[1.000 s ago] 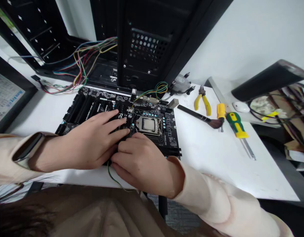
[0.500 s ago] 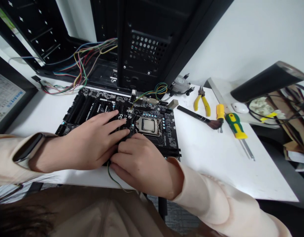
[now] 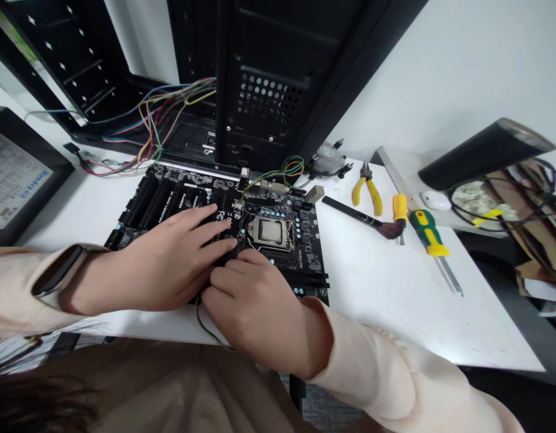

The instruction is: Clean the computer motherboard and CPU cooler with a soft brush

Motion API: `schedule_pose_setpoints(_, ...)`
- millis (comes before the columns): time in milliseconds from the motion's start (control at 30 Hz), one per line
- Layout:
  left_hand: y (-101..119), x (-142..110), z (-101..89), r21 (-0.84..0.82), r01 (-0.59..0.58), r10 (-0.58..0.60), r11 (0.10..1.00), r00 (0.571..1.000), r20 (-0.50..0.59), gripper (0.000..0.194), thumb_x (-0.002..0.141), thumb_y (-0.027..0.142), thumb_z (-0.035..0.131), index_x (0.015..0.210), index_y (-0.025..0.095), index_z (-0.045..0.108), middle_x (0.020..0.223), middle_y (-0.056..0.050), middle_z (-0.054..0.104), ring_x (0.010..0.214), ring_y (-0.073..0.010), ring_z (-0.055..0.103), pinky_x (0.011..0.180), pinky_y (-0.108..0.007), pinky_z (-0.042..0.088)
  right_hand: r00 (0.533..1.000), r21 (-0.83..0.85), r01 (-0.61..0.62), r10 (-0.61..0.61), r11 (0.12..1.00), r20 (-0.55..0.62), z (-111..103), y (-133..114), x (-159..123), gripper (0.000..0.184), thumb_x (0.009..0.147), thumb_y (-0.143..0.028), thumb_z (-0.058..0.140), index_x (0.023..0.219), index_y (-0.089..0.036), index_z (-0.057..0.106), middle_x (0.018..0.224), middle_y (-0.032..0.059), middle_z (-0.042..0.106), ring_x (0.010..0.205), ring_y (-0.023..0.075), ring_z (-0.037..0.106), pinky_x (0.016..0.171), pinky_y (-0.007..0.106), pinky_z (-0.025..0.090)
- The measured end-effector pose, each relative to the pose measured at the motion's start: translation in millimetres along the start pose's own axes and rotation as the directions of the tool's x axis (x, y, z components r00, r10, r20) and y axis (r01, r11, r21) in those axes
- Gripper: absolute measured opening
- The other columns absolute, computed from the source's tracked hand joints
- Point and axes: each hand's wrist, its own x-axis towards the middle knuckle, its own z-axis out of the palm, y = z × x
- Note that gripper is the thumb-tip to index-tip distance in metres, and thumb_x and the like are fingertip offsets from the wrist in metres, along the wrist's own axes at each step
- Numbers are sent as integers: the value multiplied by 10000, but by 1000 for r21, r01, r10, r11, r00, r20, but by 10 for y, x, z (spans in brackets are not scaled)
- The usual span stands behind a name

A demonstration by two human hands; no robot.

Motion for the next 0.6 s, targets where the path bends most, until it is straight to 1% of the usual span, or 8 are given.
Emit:
schedule_pose_setpoints(133,-5,-8,2,-54,44,-45,998,999,-22,294,874,240,479,1079,129,658,1190,-149,638,1236,-333,511,1082,-544,359,1000,-30,2,-3,1000,-20,29,-29,10,298,908,-118,493,629,-165,586,615,5,511,634,144,404,672,307,337)
schedule_pose_setpoints(233,-13,-23,10,-94,65,-65,994,998,-1,337,883,258,462,1129,114,642,1223,-164,621,1260,-340,497,1098,-551,346,998,-65,6,-10,998,-57,68,-58,-4,305,906,-118,490,620,-172,581,601,2,509,625,146,396,674,312,340)
schedule_pose_setpoints(300,-17,-34,9,-104,82,-82,991,997,5,380,888,273,454,1189,110,617,1267,-172,597,1273,-355,484,1091,-566,353,996,-92,22,-31,996,-88,86,-76,-33,295,898,-106,490,627,-169,587,597,2,515,618,149,397,678,321,345)
schedule_pose_setpoints(367,-14,-42,3,-99,104,-104,990,995,-2,412,887,284,458,1232,105,594,1292,-180,579,1277,-375,473,1074,-578,367,996,-80,29,-36,996,-80,71,-72,-53,271,899,-123,496,652,-162,600,615,7,539,622,151,418,687,330,357)
schedule_pose_setpoints(433,-7,-49,-9,-89,121,-122,989,993,-4,391,886,280,464,1210,112,604,1261,-175,593,1268,-373,479,1069,-572,374,999,-3,18,-18,1000,-38,-3,-31,-25,234,910,-167,499,714,-159,626,666,16,581,651,153,464,693,326,378)
schedule_pose_setpoints(500,-1,-54,-24,-86,132,-132,988,991,7,369,894,269,451,1198,128,607,1248,-163,601,1267,-350,485,1082,-565,366,1000,76,4,-2,997,-23,-149,34,67,196,918,-177,492,801,-161,648,733,30,618,709,156,513,696,311,402)
schedule_pose_setpoints(533,0,-57,-33,-87,136,-136,987,991,1,371,894,274,453,1204,138,603,1264,-159,594,1274,-344,481,1084,-563,368,999,89,17,-13,996,-41,-241,58,124,186,917,-157,483,832,-163,649,753,35,626,731,156,527,695,304,409)
schedule_pose_setpoints(600,-2,-65,-55,-69,128,-129,989,992,-15,369,878,306,483,1193,159,608,1256,-149,601,1279,-343,480,1084,-557,376,994,49,69,-64,996,-90,-413,49,197,198,915,-119,465,842,-176,640,749,39,621,738,156,533,701,306,418)
